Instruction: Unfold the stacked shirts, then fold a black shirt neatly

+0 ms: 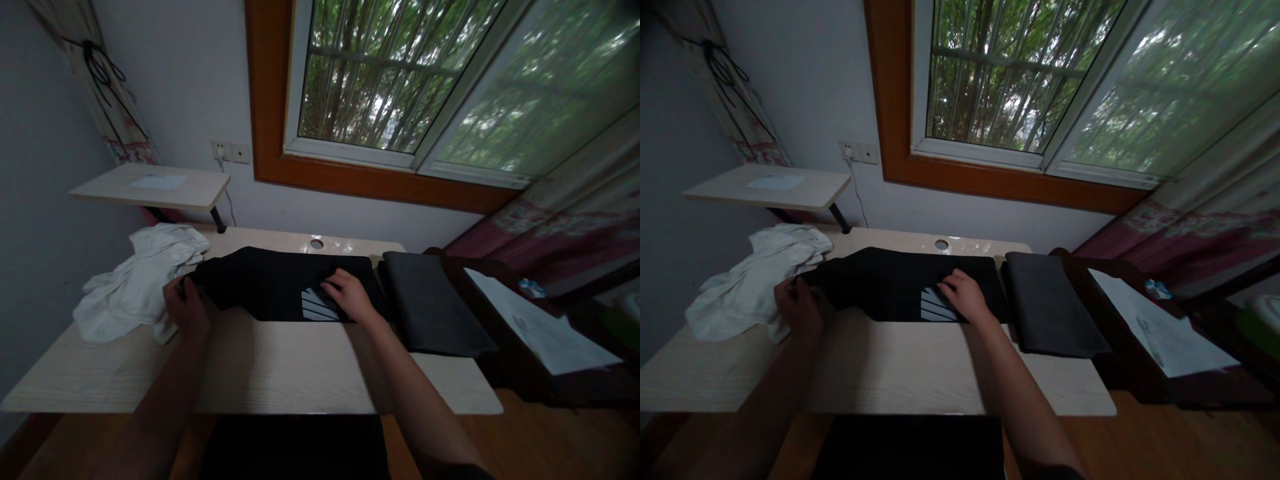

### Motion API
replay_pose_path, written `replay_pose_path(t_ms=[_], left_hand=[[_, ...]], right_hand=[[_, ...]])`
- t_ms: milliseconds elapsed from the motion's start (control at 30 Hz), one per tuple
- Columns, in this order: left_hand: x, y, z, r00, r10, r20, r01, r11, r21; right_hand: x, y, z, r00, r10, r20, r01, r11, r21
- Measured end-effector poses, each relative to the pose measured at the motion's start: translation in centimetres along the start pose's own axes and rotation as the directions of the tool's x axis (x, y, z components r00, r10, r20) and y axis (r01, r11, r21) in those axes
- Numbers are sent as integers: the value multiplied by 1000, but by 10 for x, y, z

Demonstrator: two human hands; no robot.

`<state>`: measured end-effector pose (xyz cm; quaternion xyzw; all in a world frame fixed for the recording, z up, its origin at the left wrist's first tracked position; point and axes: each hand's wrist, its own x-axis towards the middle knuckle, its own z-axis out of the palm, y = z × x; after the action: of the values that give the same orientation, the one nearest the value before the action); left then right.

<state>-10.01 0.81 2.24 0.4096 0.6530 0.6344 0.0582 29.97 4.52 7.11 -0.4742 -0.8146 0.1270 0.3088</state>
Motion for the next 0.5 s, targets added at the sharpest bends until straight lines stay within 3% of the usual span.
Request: replay_pose_path(t_ms=[133, 233, 300, 400, 500], left_hand=[[-6, 5, 6, 993, -47, -112, 37, 995, -90], [-13, 8, 14, 997, 54, -58, -62, 985, -159], [-16, 11, 20, 985, 157, 65, -140, 967, -215], [-20, 12, 27, 893, 333, 302, -250, 926, -282], [-19, 10, 28, 777, 464, 427, -414, 886, -209]], right_hand=[[20, -3, -23, 977, 93, -194, -93, 996, 4], [33, -10, -32, 923, 135, -361, -118, 991, 69], [38, -16, -31, 885, 118, -451, -97, 993, 70], [37, -22, -17, 894, 29, -448, -22, 1000, 20], [26, -21, 6, 947, -25, -321, 26, 1000, -2]])
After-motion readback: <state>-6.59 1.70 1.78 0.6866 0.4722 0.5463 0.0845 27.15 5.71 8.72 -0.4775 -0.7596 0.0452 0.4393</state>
